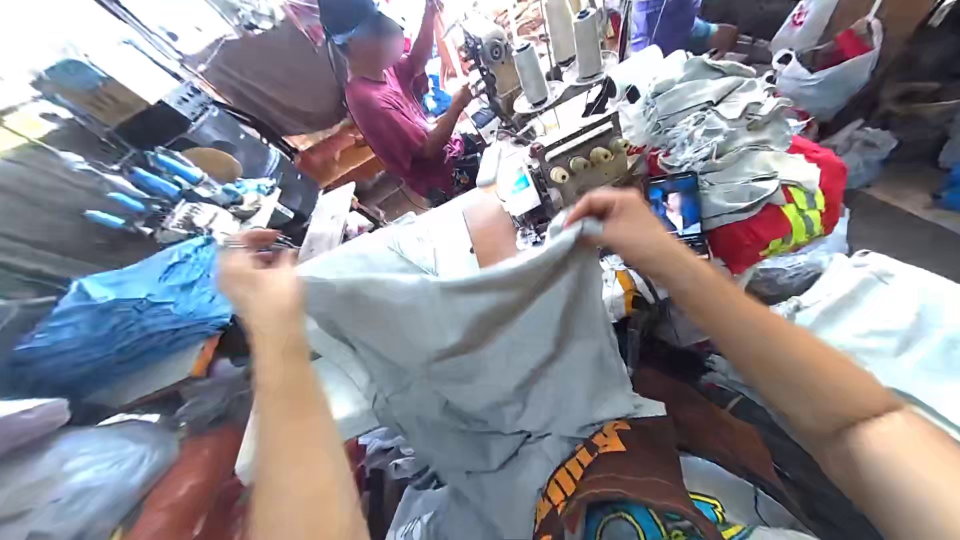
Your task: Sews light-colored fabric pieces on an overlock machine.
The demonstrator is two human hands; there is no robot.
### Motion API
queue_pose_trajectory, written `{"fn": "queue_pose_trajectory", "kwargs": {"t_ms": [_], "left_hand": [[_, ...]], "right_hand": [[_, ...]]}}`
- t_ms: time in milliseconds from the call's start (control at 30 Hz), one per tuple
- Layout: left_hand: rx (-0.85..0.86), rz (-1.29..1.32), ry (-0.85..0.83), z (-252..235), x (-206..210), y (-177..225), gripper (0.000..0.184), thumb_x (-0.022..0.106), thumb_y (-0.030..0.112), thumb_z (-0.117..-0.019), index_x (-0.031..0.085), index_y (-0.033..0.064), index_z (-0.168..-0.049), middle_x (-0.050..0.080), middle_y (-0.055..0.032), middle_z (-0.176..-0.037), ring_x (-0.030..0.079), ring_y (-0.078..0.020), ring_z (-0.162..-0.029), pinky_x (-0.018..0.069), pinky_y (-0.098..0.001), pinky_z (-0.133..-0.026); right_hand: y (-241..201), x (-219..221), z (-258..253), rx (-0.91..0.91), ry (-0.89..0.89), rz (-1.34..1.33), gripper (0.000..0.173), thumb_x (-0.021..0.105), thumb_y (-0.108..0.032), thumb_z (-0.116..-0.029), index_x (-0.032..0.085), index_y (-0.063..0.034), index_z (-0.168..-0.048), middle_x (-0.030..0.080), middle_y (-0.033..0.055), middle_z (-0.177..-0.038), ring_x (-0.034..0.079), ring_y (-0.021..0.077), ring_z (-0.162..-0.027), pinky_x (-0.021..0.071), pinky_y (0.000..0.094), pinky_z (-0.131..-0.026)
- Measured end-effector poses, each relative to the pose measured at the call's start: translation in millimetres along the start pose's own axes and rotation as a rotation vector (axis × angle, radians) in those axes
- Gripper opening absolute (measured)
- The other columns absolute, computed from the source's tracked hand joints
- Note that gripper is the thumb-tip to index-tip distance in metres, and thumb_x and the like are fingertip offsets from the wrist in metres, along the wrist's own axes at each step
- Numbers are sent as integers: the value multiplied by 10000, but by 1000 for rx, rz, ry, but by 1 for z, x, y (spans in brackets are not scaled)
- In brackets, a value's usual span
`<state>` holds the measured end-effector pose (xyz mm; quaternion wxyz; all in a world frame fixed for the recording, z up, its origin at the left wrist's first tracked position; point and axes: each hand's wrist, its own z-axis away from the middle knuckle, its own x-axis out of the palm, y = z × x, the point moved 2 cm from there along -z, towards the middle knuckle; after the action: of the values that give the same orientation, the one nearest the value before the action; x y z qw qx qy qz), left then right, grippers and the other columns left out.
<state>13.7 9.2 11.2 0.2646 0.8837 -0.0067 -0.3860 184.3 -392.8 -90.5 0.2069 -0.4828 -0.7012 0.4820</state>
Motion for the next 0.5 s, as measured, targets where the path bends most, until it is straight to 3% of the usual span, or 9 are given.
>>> {"fn": "queue_pose_trajectory", "kwargs": {"t_ms": [67,133,233,367,433,500], "left_hand": [[122,171,-191,43,55,28,534,734,169,-938,519,-47,-1376,603,-235,-1350,616,-319,-1206,518,-490,-1009],[333,387,-373,92,110,63,610,832,174,-836,559,-17,-1346,606,-159,-1380,571,-236,-1298,481,-439,-1085],[402,514,-518,152,159,106,665,867,287,-798,608,43,-1360,606,-130,-1403,528,-272,-1353,420,-540,-1128],[363,541,-534,175,177,112,501,829,238,-838,682,80,-1290,677,-114,-1280,594,-275,-1263,437,-572,-1086],[382,565,-587,176,176,106,415,783,207,-871,701,100,-1264,692,-84,-1260,592,-250,-1269,422,-564,-1095],[395,586,-638,177,171,101,363,769,197,-895,703,88,-1235,729,-44,-1143,637,-195,-1177,412,-534,-1107]], "right_hand": [[33,34,28,118,-126,-15,95,683,3,-916,732,18,-996,727,90,-949,682,127,-857,590,349,-819],[51,56,48,165,-180,3,140,649,-98,-970,720,19,-938,682,75,-921,628,97,-844,536,300,-797],[53,65,65,88,-151,33,201,644,-161,-984,730,2,-905,692,63,-931,641,63,-885,542,241,-816],[47,58,83,-146,-226,104,246,622,-192,-1011,740,6,-924,724,107,-989,676,124,-988,555,281,-902],[46,55,91,-258,-321,116,346,555,-252,-1058,723,6,-900,717,130,-983,678,148,-976,554,277,-879],[44,54,94,-340,-384,114,365,535,-264,-1072,713,3,-898,708,141,-969,677,159,-956,550,263,-859]]}}
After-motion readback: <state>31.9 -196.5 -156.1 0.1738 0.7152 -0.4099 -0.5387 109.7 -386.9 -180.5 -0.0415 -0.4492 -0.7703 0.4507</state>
